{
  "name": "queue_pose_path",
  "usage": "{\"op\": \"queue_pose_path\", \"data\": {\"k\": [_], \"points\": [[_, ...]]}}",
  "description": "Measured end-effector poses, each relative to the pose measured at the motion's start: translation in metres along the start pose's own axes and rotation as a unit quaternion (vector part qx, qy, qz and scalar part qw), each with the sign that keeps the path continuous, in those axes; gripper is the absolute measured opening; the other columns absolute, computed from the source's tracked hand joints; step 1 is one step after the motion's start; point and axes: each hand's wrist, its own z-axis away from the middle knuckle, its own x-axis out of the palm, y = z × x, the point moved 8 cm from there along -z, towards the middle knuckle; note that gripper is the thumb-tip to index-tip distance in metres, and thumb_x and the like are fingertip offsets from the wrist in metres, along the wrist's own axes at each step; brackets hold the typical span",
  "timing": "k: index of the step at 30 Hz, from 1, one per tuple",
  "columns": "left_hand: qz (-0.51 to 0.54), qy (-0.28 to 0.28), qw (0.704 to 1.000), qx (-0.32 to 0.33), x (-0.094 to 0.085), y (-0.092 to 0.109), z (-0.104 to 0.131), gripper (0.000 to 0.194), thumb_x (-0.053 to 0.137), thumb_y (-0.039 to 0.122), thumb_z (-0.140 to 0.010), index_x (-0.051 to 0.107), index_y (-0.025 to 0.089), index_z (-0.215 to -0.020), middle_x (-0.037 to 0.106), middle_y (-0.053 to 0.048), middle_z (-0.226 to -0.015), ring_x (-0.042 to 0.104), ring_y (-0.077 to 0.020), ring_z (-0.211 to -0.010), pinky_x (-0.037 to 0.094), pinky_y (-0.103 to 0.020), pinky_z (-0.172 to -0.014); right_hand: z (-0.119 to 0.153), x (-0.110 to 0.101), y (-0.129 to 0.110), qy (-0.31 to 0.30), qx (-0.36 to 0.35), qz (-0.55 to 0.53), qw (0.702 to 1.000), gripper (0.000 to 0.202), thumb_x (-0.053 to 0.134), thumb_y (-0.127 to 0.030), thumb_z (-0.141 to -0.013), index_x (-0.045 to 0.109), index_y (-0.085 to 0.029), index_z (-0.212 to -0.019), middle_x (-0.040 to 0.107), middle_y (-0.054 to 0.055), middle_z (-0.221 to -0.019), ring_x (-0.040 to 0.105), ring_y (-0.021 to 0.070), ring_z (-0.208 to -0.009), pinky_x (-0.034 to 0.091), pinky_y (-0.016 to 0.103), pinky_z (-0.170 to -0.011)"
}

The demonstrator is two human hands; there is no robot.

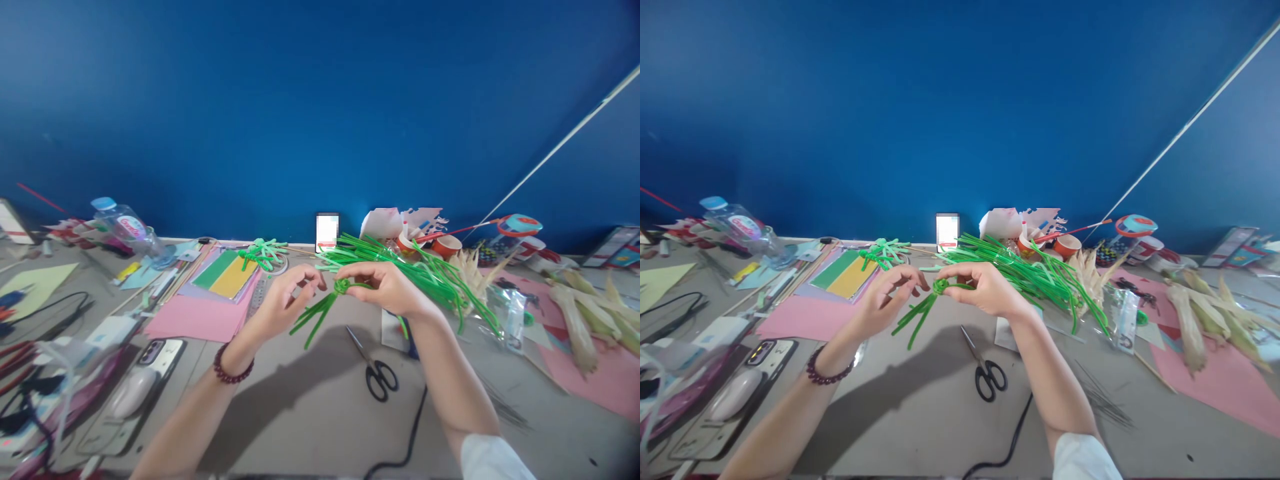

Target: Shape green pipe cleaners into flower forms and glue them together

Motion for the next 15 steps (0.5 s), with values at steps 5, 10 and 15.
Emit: {"op": "queue_pose_path", "data": {"k": [5,10,15], "points": [[0.017,0.025,1.000,0.003,0.004,0.005,0.000,0.018,0.047,0.030,-0.092,0.059,0.017,-0.086,0.063,-0.006,-0.082,0.061,-0.0138,-0.074,0.053,-0.026,-0.065,-0.001,0.003,-0.004,-0.002,-0.011,-0.021,1.000,0.022,0.065,-0.024,-0.077,0.072,-0.022,-0.098,0.070,0.005,-0.101,0.062,0.0138,-0.077,0.052,0.026,-0.064],[0.039,0.041,0.998,-0.037,0.011,0.000,0.001,0.016,0.060,0.032,-0.084,0.061,0.017,-0.089,0.067,-0.006,-0.085,0.064,-0.0137,-0.074,0.054,-0.025,-0.065,-0.001,0.008,-0.011,0.001,-0.015,-0.024,1.000,0.022,0.064,-0.020,-0.076,0.072,-0.021,-0.097,0.069,0.006,-0.105,0.059,0.0112,-0.070,0.050,0.025,-0.059],[0.073,0.039,0.994,-0.069,0.014,-0.006,0.000,0.017,0.060,0.033,-0.084,0.064,0.016,-0.085,0.070,-0.006,-0.080,0.065,-0.0146,-0.070,0.054,-0.024,-0.061,0.000,0.007,-0.011,0.026,-0.021,0.012,0.999,0.020,0.065,-0.025,-0.077,0.073,-0.022,-0.096,0.068,0.006,-0.104,0.057,0.0114,-0.069,0.048,0.024,-0.056]]}}
